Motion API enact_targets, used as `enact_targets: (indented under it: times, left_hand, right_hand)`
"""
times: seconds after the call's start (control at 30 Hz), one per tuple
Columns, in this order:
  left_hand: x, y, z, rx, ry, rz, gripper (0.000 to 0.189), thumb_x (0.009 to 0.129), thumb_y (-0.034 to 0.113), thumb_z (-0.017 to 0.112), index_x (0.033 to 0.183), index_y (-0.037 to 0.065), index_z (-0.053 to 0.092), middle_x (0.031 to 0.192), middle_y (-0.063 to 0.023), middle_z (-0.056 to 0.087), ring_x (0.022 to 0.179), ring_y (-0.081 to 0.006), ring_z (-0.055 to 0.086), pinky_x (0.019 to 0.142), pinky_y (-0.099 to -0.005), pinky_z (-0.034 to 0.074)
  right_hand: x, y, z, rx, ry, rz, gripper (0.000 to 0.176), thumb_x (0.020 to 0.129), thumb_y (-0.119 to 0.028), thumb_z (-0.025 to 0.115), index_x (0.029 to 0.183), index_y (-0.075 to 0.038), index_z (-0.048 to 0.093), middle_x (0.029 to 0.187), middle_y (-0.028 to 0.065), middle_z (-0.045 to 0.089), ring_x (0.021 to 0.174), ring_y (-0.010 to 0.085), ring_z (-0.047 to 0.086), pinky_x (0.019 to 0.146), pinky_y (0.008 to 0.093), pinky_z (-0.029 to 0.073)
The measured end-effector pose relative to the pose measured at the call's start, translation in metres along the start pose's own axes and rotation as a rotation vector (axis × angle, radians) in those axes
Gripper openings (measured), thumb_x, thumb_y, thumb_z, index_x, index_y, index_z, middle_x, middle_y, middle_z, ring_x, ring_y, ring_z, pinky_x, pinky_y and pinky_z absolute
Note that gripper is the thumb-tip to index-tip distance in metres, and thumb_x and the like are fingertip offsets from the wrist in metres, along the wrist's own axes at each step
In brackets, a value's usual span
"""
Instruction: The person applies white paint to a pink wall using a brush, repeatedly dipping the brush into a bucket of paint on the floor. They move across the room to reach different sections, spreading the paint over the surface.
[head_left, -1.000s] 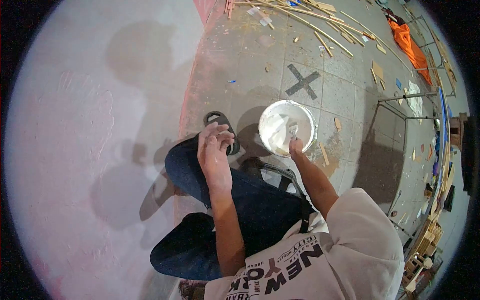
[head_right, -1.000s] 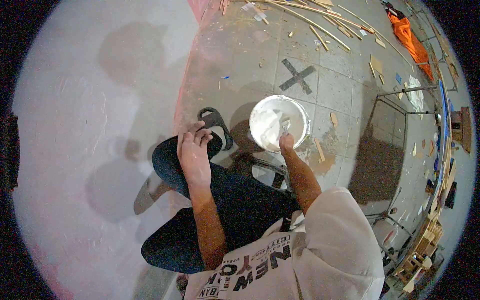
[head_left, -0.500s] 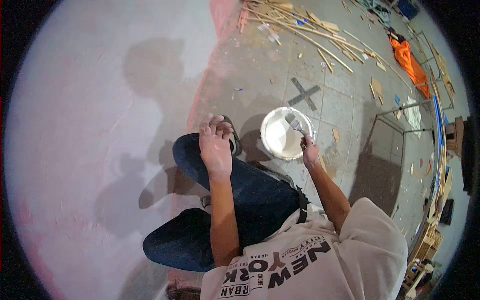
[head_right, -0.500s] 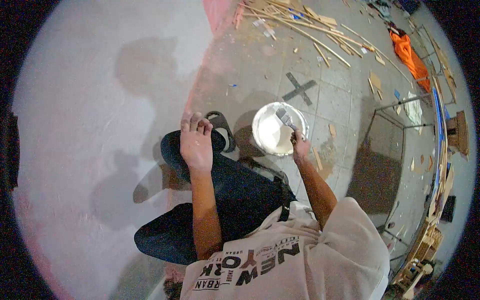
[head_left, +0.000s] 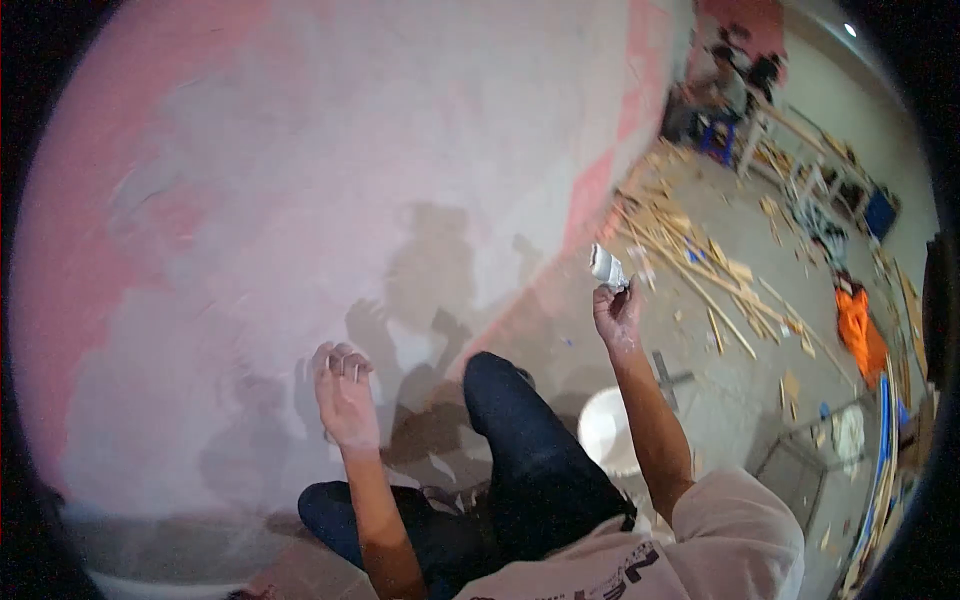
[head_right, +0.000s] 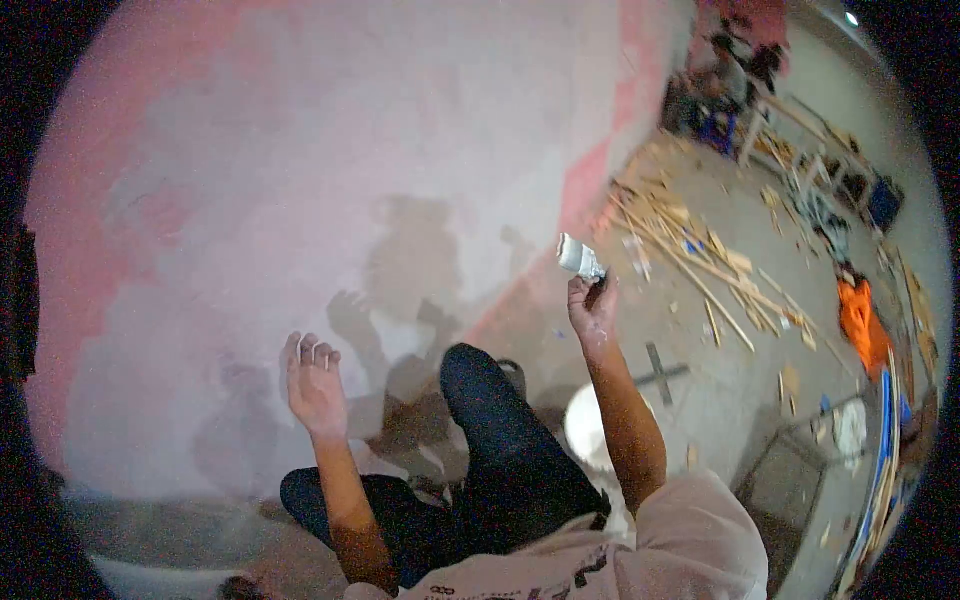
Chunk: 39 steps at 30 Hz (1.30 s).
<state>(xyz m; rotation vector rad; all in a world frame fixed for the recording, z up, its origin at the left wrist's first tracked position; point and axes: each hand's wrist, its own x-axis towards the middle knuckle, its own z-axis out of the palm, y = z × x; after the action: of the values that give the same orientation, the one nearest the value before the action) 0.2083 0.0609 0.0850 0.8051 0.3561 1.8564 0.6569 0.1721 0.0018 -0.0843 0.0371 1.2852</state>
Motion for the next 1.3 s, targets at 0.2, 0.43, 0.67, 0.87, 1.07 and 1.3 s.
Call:
enact_targets:
  times: [0.2,0.43,0.67,0.87,1.07,1.3]
  left_hand:
    - [-0.026,0.064,-0.086,0.08,0.267,0.321,0.041,0.102,0.027,0.055,0.136,0.003,0.051,0.117,-0.009,0.059,0.103,-0.021,0.056,0.092,-0.0349,0.045]
    - [-0.067,0.117,-0.145,0.107,0.403,0.585,0.044,0.102,0.027,0.054,0.138,0.003,0.049,0.12,-0.0081,0.059,0.103,-0.0197,0.055,0.091,-0.0338,0.045]
    - [-0.077,0.148,-0.133,0.004,0.492,0.7,0.038,0.103,0.028,0.054,0.132,0.003,0.054,0.113,-0.0068,0.062,0.099,-0.0184,0.058,0.091,-0.0331,0.045]
    - [-0.081,0.159,-0.142,0.017,0.443,0.609,0.04,0.102,0.029,0.057,0.132,0.004,0.055,0.117,-0.0071,0.061,0.104,-0.0192,0.058,0.094,-0.0338,0.045]
    - [-0.082,0.159,-0.14,0.006,0.461,0.593,0.038,0.102,0.029,0.057,0.13,0.004,0.056,0.112,-0.0062,0.063,0.103,-0.0182,0.059,0.094,-0.0342,0.046]
    - [-0.08,0.158,-0.146,0.011,0.474,0.612,0.037,0.102,0.029,0.057,0.129,0.004,0.056,0.112,-0.0062,0.063,0.102,-0.0178,0.059,0.093,-0.0336,0.045]
  right_hand:
    - [-0.003,0.163,0.14,-0.009,-0.342,0.584,0.027,0.102,-0.03,0.06,0.094,-0.004,0.059,0.067,0.0009,0.051,0.06,0.011,0.047,0.054,0.0262,0.043]
    - [-0.107,0.3,0.301,-0.717,-0.747,0.44,0.029,0.106,-0.026,0.056,0.104,0.001,0.066,0.077,0.0048,0.063,0.065,0.0104,0.055,0.057,0.0218,0.044]
    - [-0.189,0.354,0.422,-1.133,-1.818,-0.803,0.021,0.098,-0.014,0.065,0.113,-0.001,0.072,0.099,0.0109,0.071,0.081,0.0223,0.068,0.073,0.0307,0.054]
    - [-0.264,0.393,0.443,-1.175,-2.01,-1.143,0.025,0.087,0.002,0.07,0.111,-0.007,0.072,0.108,0.0103,0.07,0.094,0.0288,0.071,0.075,0.0373,0.058]
    - [-0.253,0.415,0.447,-1.096,-1.97,-1.343,0.031,0.086,0.002,0.071,0.115,-0.009,0.071,0.111,0.0104,0.07,0.096,0.0286,0.071,0.075,0.0378,0.058]
    - [-0.243,0.424,0.452,-1.075,-1.949,-1.415,0.033,0.086,-0.001,0.068,0.117,-0.012,0.071,0.112,0.0119,0.069,0.1,0.0348,0.068,0.083,0.0421,0.057]
